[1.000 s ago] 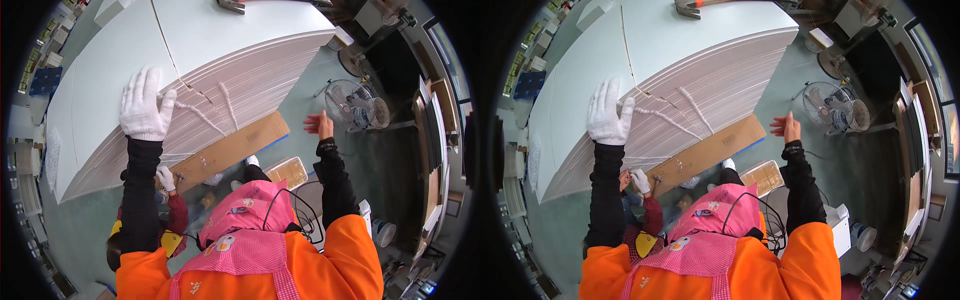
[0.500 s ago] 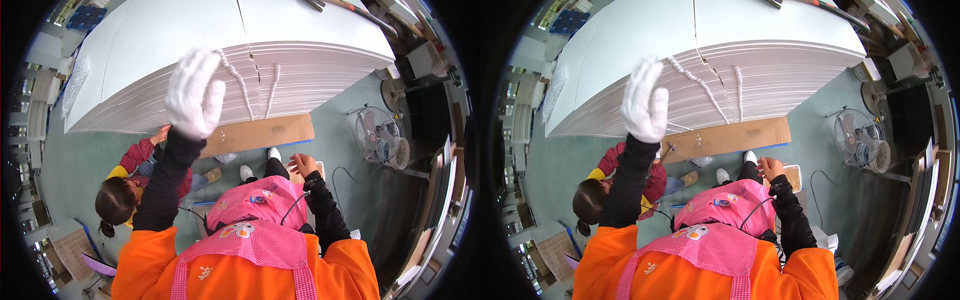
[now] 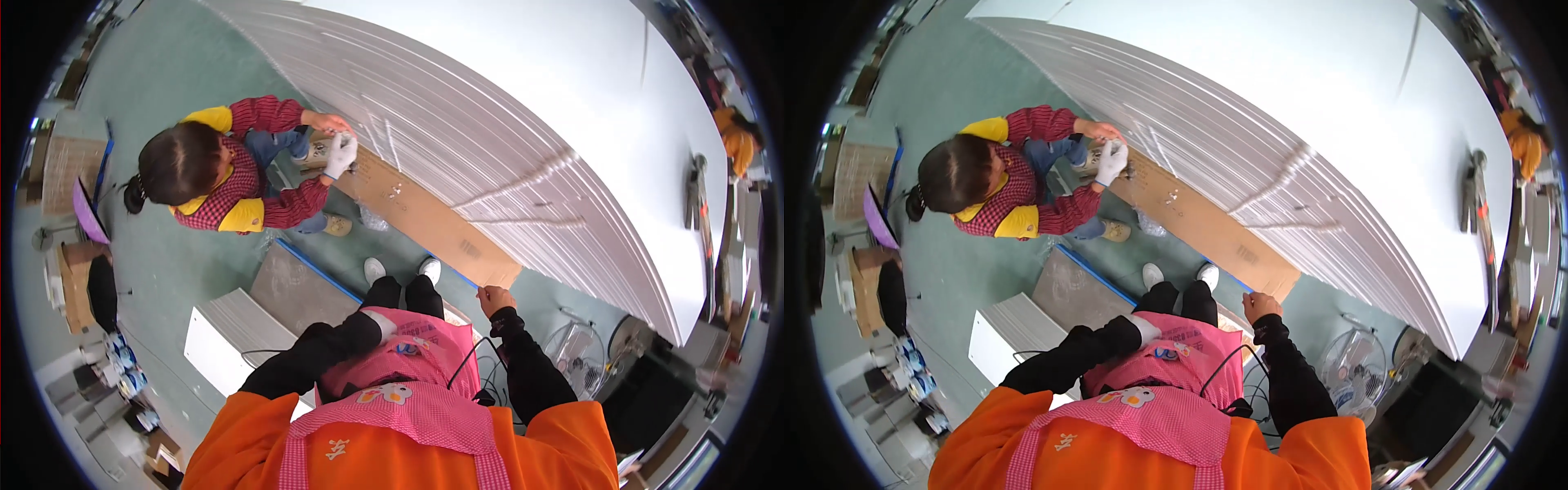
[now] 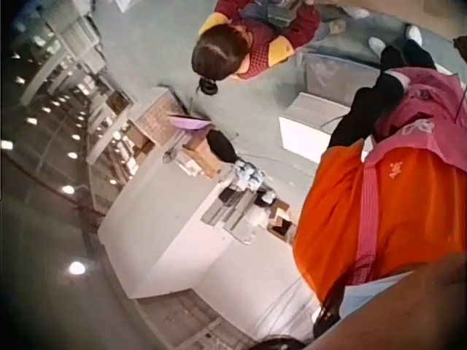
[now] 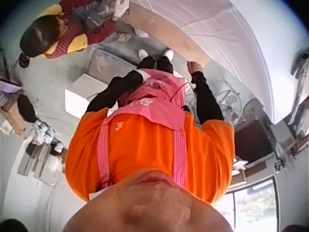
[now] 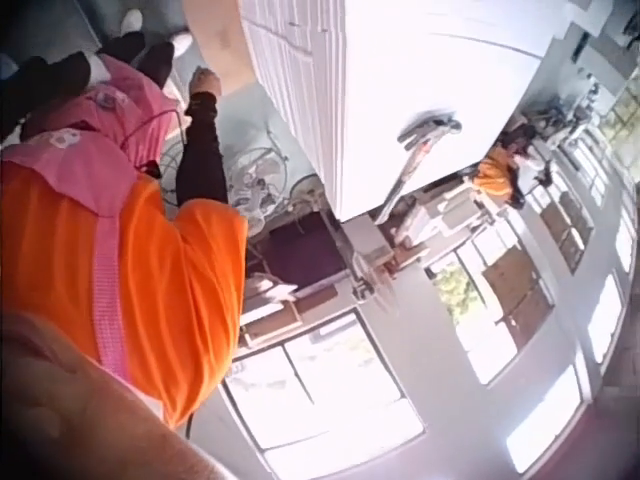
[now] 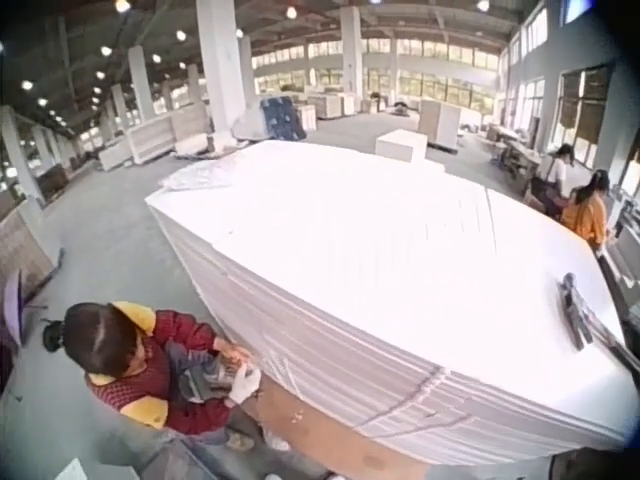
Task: Assembling white wooden panels by hammering and inserting hardware.
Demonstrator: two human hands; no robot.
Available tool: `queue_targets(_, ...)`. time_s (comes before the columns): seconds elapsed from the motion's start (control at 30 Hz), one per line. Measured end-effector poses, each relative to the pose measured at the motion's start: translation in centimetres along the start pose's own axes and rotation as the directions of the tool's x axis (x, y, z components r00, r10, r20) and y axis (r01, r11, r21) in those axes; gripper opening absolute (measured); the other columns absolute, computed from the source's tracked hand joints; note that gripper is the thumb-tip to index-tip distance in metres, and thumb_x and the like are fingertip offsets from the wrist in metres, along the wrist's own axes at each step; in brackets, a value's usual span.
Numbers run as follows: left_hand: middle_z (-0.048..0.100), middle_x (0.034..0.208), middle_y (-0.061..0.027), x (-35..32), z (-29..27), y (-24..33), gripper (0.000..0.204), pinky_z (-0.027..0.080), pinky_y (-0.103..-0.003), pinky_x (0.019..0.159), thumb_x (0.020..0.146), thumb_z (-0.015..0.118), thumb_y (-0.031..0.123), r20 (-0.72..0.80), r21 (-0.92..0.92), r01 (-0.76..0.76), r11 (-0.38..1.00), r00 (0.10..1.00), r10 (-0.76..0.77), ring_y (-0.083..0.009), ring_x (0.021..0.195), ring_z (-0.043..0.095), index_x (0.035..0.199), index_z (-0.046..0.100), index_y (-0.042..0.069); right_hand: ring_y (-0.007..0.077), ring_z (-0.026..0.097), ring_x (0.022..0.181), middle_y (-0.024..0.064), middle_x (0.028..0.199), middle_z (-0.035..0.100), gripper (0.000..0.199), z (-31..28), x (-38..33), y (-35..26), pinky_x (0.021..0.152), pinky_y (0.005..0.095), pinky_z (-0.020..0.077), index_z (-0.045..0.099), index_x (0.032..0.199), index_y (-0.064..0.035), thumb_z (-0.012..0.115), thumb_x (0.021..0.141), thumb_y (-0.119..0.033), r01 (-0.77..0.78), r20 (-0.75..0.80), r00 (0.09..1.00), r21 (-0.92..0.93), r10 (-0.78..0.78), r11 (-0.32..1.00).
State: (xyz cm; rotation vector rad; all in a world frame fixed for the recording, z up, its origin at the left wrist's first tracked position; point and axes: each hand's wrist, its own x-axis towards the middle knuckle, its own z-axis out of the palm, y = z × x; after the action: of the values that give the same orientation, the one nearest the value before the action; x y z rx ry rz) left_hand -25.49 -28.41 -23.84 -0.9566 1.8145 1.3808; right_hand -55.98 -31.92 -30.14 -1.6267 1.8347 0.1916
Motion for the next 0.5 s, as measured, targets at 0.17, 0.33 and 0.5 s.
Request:
queue_targets(0.17, 0.055, 0.121, -0.0153, 3.9, 3.1, -2.0, 0.044, 0.039, -0.037, 0.095, 0.083, 0.046, 0.042, 0.132, -0.276, 0.057, 0.959, 0.991, -0.021, -0.0314, 0.112, 0.052, 0.114, 0.058, 0.014, 0.029, 0.064, 0.073, 0.0106, 0.073, 0.066, 0.029, 1.9, 1.2, -2.5, 0.069, 0.0398, 0.0504, 0.069, 0.086, -0.0133, 0.056, 0.079, -0.038, 0.131, 0.136, 0.983, -0.021, -0.127, 0.991)
queue_targets(0.33, 0.062, 0.108, -0.012, 6.9, 9.7, -8.7, 0.04, 0.042, -0.037, 0.09, 0.086, 0.043, 0.037, -0.033, -0.181, -0.25, 0.951, 0.968, 0.248, -0.0281, 0.102, 0.058, 0.112, 0.06, 0.013, 0.0344, 0.062, 0.078, 0.0129, 0.077, 0.066, 0.031, 4.2, -1.0, -6.1, 0.073, 0.0448, 0.0492, 0.067, 0.083, -0.011, 0.05, 0.083, -0.037, 0.206, 0.336, 0.923, -0.03, -0.185, 0.978)
queue_targets(0.5, 0.063, 0.106, -0.0117, 2.9, 7.8, -9.7, 0.037, 0.043, -0.036, 0.088, 0.086, 0.043, 0.04, 0.149, -0.332, -0.041, 0.942, 0.984, 0.096, -0.025, 0.097, 0.06, 0.106, 0.064, 0.017, 0.0307, 0.064, 0.075, 0.0102, 0.069, 0.065, 0.032, 3.2, -4.3, -10.4, 0.071, 0.0426, 0.0503, 0.065, 0.084, -0.0097, 0.046, 0.086, -0.036, 0.149, 0.384, 0.916, -0.048, -0.12, 0.988)
